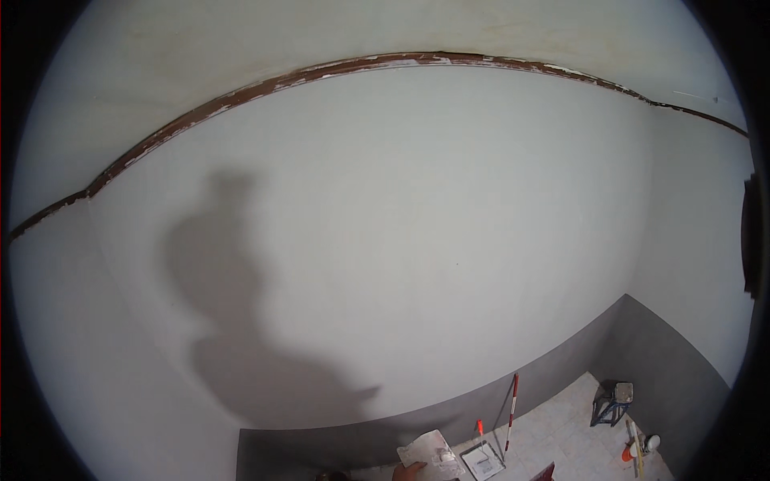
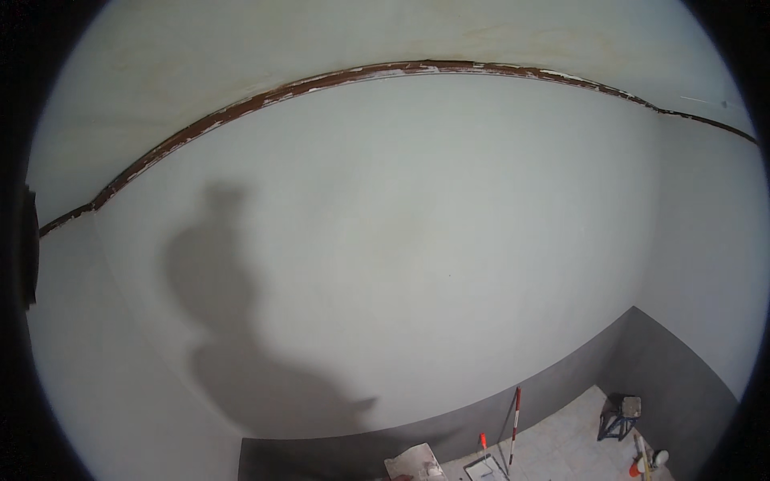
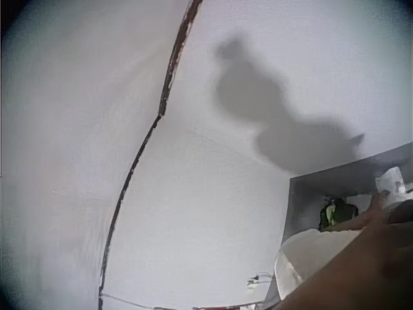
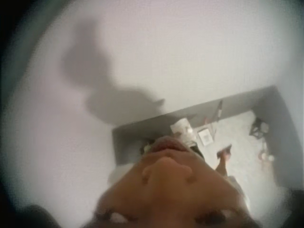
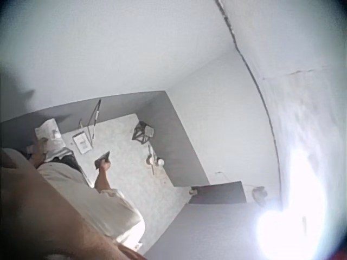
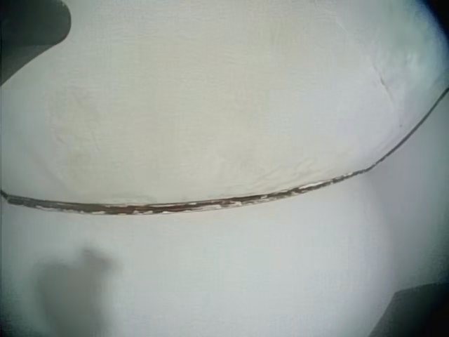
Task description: The person applies putty to the ceiling using putty knives, adds more paste onto a spatula from a plastic bag, and spreads the paste across the ceiling.
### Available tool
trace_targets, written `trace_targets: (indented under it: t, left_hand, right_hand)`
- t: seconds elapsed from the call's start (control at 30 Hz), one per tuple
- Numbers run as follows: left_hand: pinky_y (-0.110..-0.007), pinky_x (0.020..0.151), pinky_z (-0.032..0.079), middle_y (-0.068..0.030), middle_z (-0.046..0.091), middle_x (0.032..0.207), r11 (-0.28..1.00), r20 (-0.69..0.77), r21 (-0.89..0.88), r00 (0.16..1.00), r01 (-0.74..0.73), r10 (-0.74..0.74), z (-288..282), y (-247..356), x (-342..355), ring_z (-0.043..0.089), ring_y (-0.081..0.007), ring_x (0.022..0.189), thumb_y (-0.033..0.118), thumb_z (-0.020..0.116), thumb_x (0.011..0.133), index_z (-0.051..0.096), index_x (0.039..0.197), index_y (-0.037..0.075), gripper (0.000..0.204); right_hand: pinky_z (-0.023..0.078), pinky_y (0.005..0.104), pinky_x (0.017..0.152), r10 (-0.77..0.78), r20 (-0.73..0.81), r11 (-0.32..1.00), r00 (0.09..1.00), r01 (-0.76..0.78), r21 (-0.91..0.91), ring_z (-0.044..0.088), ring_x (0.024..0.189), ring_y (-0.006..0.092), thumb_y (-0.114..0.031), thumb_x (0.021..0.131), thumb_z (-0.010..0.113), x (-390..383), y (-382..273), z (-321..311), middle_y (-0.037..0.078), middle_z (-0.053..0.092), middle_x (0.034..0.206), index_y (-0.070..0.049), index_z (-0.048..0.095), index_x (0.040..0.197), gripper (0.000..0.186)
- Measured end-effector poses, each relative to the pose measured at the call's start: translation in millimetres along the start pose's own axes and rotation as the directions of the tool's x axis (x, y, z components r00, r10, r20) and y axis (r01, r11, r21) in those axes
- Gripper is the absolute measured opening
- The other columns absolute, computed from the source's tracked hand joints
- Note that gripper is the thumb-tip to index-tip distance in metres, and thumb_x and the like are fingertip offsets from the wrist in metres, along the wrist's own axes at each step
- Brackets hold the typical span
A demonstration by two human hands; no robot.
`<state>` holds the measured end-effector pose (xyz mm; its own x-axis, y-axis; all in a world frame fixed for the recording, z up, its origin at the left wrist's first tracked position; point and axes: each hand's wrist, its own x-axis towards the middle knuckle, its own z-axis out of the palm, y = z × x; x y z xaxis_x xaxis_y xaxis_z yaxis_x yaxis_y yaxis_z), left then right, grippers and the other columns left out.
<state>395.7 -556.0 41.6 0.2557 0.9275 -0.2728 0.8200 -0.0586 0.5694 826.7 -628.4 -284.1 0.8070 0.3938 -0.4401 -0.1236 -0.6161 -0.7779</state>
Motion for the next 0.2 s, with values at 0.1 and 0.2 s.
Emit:
trace_targets:
  t: [0.1,0.2]
  left_hand:
    - [-0.048,0.111,0.041,-0.0198,0.051,0.146,0.894,-0.033,-0.445,0.996,0.063,-0.086,13.5,-18.9,24.3,0.050,-0.0404,0.132,0.019,0.080,0.085,0.049,0.146,0.006,0.070]
    - [-0.048,0.103,0.050,-0.0197,0.054,0.145,0.401,0.010,-0.913,0.986,0.077,-0.165,49.7,-40.9,76.9,0.058,-0.0345,0.125,0.020,0.075,0.089,0.047,0.148,0.002,0.068]
  right_hand:
    - [0.049,0.0413,0.049,-0.409,-0.151,0.898,0.900,0.426,0.111,0.046,0.044,0.0222,-0.076,0.095,0.050,16.3,-27.4,28.9,0.006,0.050,0.047,-0.011,0.070,0.073,0.072]
    - [0.056,0.0459,0.068,-0.629,-0.149,0.710,0.763,0.642,0.291,0.068,0.070,0.0241,-0.037,0.091,0.077,71.3,-22.3,21.4,0.011,0.077,0.080,-0.008,0.079,0.111,0.035]
